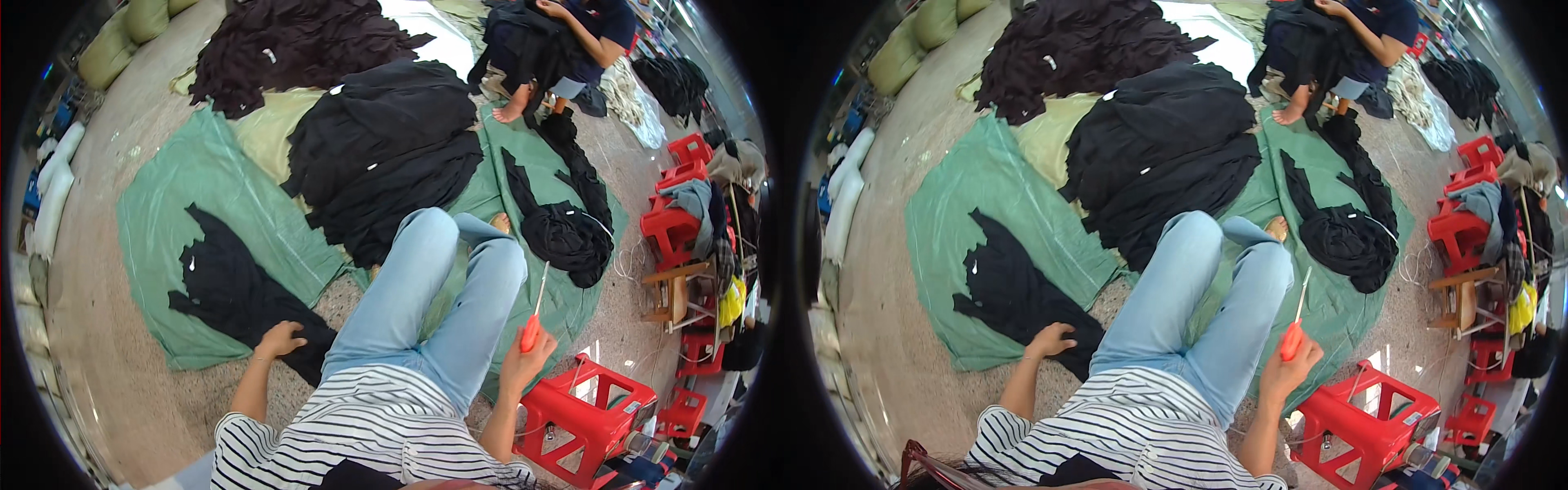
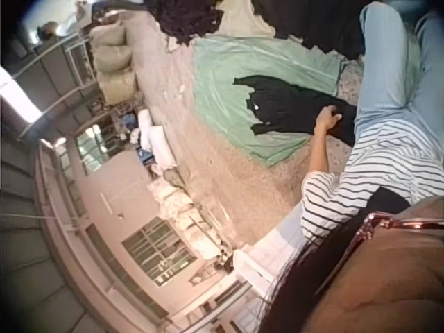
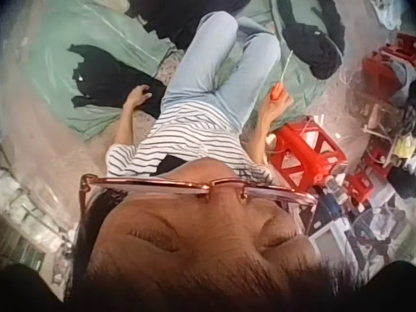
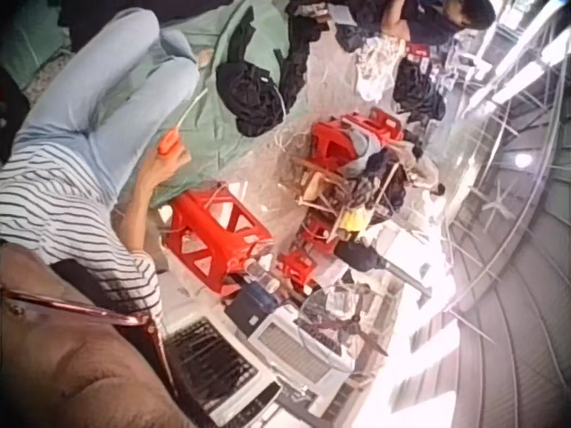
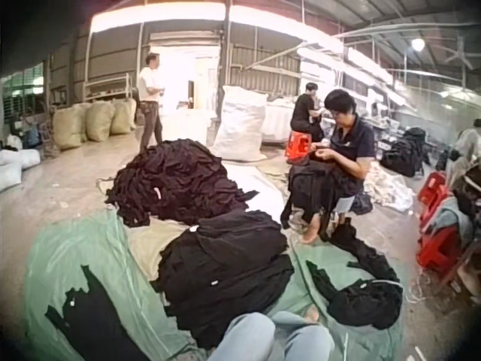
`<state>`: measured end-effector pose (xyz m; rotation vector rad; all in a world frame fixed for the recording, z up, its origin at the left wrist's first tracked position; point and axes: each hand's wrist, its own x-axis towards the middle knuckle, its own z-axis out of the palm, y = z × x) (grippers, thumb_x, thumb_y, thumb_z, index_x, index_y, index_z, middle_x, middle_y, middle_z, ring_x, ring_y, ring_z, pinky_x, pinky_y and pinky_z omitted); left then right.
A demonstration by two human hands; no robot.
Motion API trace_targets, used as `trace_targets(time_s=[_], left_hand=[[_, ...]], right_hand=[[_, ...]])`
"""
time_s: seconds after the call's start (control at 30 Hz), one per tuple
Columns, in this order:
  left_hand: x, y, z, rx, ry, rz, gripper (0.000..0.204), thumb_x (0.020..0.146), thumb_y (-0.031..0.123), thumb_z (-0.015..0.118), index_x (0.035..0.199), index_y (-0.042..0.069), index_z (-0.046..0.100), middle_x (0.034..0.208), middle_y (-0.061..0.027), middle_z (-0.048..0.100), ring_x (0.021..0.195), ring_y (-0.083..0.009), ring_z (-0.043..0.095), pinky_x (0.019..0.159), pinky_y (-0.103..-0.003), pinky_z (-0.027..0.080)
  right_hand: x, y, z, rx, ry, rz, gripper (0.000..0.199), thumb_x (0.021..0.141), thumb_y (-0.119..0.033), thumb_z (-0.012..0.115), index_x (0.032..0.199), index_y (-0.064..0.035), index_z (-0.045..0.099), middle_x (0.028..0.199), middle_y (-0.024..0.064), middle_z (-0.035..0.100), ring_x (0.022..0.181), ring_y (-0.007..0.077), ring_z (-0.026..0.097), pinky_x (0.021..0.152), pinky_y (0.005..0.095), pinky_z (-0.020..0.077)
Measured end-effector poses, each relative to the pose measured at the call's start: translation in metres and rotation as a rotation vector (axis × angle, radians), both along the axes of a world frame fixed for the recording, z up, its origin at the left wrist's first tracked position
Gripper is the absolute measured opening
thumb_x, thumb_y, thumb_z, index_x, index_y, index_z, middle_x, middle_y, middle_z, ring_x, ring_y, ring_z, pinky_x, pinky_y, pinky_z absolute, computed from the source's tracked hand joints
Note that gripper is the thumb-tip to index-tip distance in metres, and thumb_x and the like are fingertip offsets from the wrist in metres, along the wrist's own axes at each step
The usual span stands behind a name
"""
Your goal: Trimming excess threads and finishing black fabric garments using scissors.
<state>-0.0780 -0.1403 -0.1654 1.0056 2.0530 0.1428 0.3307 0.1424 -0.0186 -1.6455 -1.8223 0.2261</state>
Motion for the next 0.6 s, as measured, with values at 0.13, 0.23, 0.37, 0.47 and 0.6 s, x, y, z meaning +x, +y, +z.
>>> trace_targets(time_s=[0.13,0.23,0.37,0.47,0.6], left_hand=[[-0.006,0.138,-0.026,0.283,0.056,-0.025,0.071,0.082,0.03,0.075,0.141,0.005,0.044,0.133,-0.024,0.051,0.124,-0.0403,0.05,0.103,-0.045,0.043],[-0.02,0.286,-0.022,0.58,0.263,-0.13,0.084,0.08,0.029,0.077,0.147,0.004,0.032,0.145,-0.0268,0.04,0.132,-0.0428,0.042,0.107,-0.047,0.039],[-0.036,0.479,-0.015,0.643,0.4,-0.186,0.091,0.081,0.035,0.076,0.148,-0.004,0.027,0.148,-0.0304,0.035,0.137,-0.0437,0.037,0.114,-0.047,0.033],[-0.016,0.615,-0.064,0.617,0.361,-0.246,0.097,0.081,0.042,0.075,0.147,-0.007,0.025,0.148,-0.0315,0.035,0.137,-0.0428,0.037,0.114,-0.046,0.033],[0.015,0.711,-0.124,0.452,0.447,-0.275,0.115,0.073,0.056,0.077,0.15,-0.006,0.019,0.15,-0.0294,0.033,0.139,-0.0398,0.036,0.113,-0.046,0.033]], right_hand=[[-0.021,-0.009,-0.011,-0.131,0.095,-0.105,0.038,0.089,-0.004,0.064,0.127,-0.0035,0.056,0.119,0.0182,0.044,0.104,0.034,0.054,0.092,0.0403,0.0456],[-0.017,-0.011,-0.035,-0.089,0.162,-0.14,0.039,0.091,-0.004,0.061,0.13,0.0002,0.053,0.12,0.0179,0.045,0.115,0.0329,0.048,0.096,0.0401,0.0412],[-0.011,-0.006,-0.065,-0.189,0.208,-0.309,0.038,0.092,-0.002,0.057,0.129,0.0037,0.052,0.124,0.0196,0.043,0.113,0.0338,0.048,0.096,0.0419,0.0415],[0.004,0.003,-0.098,-0.179,0.135,-0.413,0.034,0.095,-0.004,0.055,0.127,0.0057,0.051,0.122,0.0179,0.045,0.113,0.0312,0.047,0.101,0.0382,0.0378],[-0.007,0.049,-0.139,-0.231,0.143,-0.451,0.034,0.095,-0.004,0.055,0.128,0.0054,0.051,0.121,0.0183,0.046,0.113,0.0318,0.048,0.101,0.0388,0.0382]])
